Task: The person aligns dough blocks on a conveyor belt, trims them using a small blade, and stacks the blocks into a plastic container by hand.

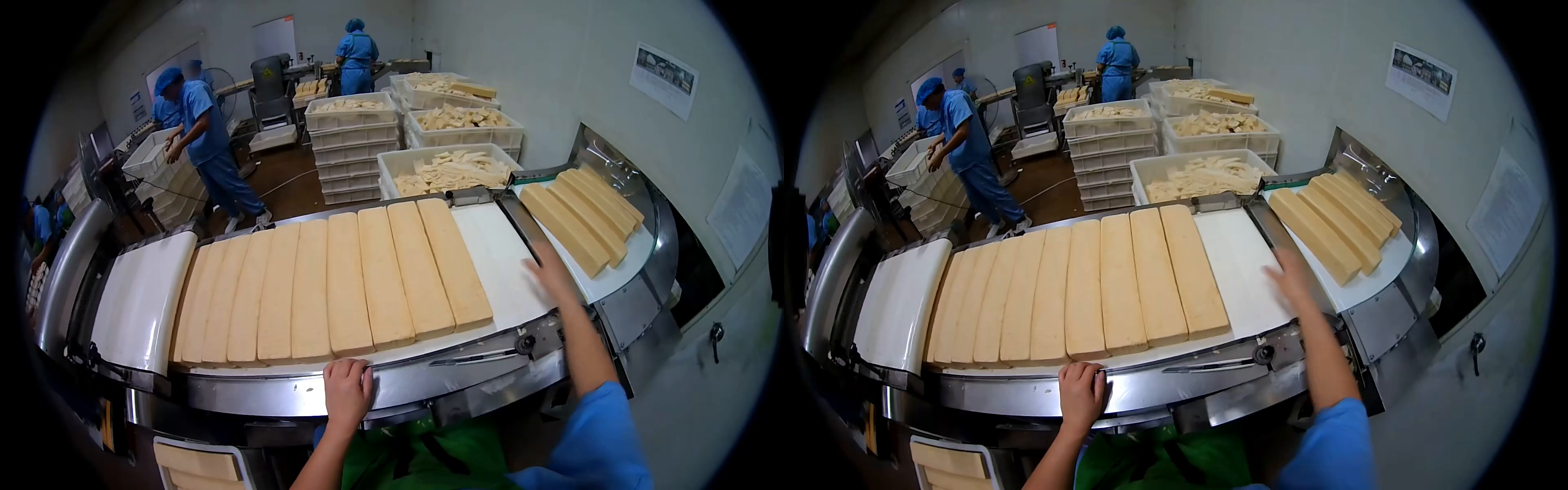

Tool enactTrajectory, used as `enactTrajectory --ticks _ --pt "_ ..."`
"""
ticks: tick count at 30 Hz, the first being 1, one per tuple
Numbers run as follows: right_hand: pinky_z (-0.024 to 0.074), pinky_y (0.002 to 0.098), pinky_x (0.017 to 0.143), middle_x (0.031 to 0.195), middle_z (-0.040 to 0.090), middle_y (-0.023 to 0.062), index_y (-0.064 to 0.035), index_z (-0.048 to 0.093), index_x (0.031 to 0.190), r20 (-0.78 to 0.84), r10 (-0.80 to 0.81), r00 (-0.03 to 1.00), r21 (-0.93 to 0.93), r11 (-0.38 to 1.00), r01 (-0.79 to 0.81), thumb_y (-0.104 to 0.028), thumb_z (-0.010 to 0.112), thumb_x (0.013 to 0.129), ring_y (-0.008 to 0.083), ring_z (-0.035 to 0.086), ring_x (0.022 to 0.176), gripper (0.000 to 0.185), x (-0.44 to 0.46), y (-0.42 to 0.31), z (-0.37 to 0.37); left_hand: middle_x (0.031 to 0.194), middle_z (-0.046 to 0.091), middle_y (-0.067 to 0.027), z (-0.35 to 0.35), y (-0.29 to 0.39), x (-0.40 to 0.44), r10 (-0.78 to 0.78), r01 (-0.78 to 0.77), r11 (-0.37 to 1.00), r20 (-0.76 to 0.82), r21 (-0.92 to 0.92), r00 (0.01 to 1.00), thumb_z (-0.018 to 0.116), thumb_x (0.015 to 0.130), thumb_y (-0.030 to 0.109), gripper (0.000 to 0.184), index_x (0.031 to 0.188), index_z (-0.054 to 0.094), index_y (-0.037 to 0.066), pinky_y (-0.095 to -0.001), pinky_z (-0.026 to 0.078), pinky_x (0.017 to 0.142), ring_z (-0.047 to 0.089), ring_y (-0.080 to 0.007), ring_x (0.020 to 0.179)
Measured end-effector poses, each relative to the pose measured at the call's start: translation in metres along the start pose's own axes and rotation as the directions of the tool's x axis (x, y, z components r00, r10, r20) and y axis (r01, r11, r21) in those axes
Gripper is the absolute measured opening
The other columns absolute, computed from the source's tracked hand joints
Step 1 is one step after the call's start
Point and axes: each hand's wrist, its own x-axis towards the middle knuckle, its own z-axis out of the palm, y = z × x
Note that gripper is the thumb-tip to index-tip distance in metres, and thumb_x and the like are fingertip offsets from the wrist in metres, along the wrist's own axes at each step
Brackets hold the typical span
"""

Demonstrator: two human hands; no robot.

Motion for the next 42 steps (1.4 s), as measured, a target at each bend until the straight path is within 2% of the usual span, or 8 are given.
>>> enactTrajectory --ticks 6,13,16,19,27,30,35,42 --pt "0.0324 0.0440 0.102 0.127 0.048 0.0203 -0.0056 0.046 0.126 -0.362 0.381 0.851 -0.556 0.644 -0.525 -0.030 0.068 0.074 0.0372 0.042 0.121 0.062 -0.008 0.113 -0.058 0.086 0.058 -0.0091 0.000 0.001 0.000 -0.003 0.002 1.000 -0.024 -0.015 1.000 0.063 0.079 0.013 0.012 0.089 0.062 0.005 -0.0399 0.039 0.085 0.055 -0.0275 0.086" --pt "0.0425 0.0471 0.078 0.096 0.054 0.0167 -0.0075 0.045 0.101 -0.228 0.205 0.952 -0.345 0.897 -0.276 -0.021 0.066 0.066 0.0381 0.052 0.091 0.043 -0.028 0.070 -0.044 0.084 0.057 -0.0093 -0.001 0.001 0.001 0.022 -0.022 1.000 -0.032 0.002 0.999 0.063 0.079 0.012 0.012 0.089 0.061 0.005 -0.0400 0.038 0.084 0.054 -0.0280 0.084" --pt "0.0436 0.0340 0.062 0.077 0.058 0.0121 -0.0068 0.043 0.100 -0.087 0.288 0.954 0.313 0.917 -0.248 -0.013 0.060 0.076 0.0252 0.055 0.067 0.030 -0.030 0.101 -0.050 0.084 0.057 -0.0094 0.001 0.000 0.000 0.032 -0.031 0.999 -0.040 0.004 0.999 0.063 0.079 0.012 0.012 0.089 0.061 0.005 -0.0400 0.038 0.083 0.054 -0.0280 0.084" --pt "0.0424 0.0310 0.060 0.075 0.057 0.0100 -0.0066 0.044 0.101 -0.288 0.266 0.920 0.129 0.963 -0.238 -0.008 0.058 0.077 0.0186 0.052 0.065 0.029 -0.033 0.126 -0.061 0.085 0.057 -0.0094 -0.001 0.000 -0.001 0.036 -0.036 0.999 -0.038 0.007 0.999 0.063 0.079 0.012 0.012 0.089 0.061 0.006 -0.0402 0.038 0.084 0.054 -0.0281 0.084" --pt "0.0481 0.0387 0.082 0.103 0.063 0.0221 -0.0116 0.041 0.136 -0.022 0.175 0.984 -0.421 0.891 -0.168 -0.014 0.064 0.077 0.0307 0.062 0.096 0.064 -0.037 0.001 -0.055 0.086 0.058 -0.0091 -0.002 0.000 -0.002 0.027 -0.027 1.000 -0.026 0.005 0.999 0.063 0.078 0.012 0.014 0.090 0.062 0.005 -0.0403 0.038 0.084 0.054 -0.0281 0.084" --pt "0.0476 0.0334 0.085 0.114 0.061 0.0187 -0.0127 0.038 0.140 0.112 0.120 0.987 -0.035 0.993 -0.116 -0.017 0.068 0.078 0.0274 0.061 0.101 0.069 -0.027 0.040 -0.041 0.085 0.058 -0.0085 -0.001 -0.001 -0.001 0.016 -0.016 1.000 -0.009 -0.008 1.000 0.063 0.078 0.013 0.014 0.090 0.062 0.005 -0.0403 0.038 0.084 0.054 -0.0280 0.085" --pt "0.0445 0.0262 0.087 0.118 0.058 0.0067 -0.0061 0.039 0.139 0.428 0.259 0.866 0.595 0.641 -0.485 -0.018 0.066 0.084 0.0139 0.056 0.102 0.063 -0.039 -0.009 -0.017 0.085 0.058 -0.0085 0.000 -0.001 0.000 0.008 -0.009 1.000 -0.010 -0.019 1.000 0.063 0.078 0.013 0.013 0.089 0.062 0.006 -0.0402 0.038 0.084 0.055 -0.0273 0.084" --pt "0.0411 0.0335 0.092 0.124 0.053 0.0137 -0.0060 0.049 0.132 0.440 0.124 0.889 0.305 0.911 -0.278 -0.023 0.064 0.085 0.0218 0.049 0.113 0.052 -0.037 -0.108 0.028 0.085 0.058 -0.0087 0.000 -0.001 0.000 0.008 -0.008 1.000 0.010 -0.003 1.000 0.063 0.079 0.014 0.014 0.090 0.062 0.006 -0.0401 0.038 0.085 0.055 -0.0268 0.084"
